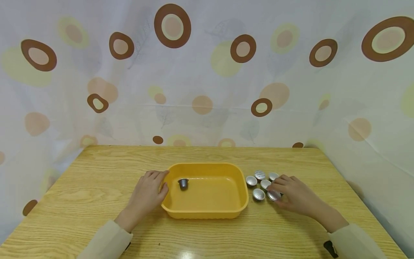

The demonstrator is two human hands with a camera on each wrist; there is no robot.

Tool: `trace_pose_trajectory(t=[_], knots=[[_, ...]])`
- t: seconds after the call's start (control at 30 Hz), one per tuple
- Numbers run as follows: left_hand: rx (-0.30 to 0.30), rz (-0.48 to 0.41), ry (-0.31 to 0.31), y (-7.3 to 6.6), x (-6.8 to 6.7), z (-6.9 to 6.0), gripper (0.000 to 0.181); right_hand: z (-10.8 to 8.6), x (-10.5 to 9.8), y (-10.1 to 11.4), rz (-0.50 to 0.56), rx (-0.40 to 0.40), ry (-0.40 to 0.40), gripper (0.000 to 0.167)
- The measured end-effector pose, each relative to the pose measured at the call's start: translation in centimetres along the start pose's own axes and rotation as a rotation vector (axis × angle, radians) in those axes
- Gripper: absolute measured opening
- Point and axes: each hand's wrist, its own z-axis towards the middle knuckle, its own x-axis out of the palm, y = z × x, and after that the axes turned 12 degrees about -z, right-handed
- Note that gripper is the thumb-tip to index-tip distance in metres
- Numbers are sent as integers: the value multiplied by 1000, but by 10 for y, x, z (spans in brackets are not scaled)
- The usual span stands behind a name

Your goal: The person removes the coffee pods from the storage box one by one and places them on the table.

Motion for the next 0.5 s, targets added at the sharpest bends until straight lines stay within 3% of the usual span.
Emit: trace_pose_trajectory(t=[0.5], knots=[[-6,0,8,0,0,0,36,-7,9,1,6,13,6,43]])
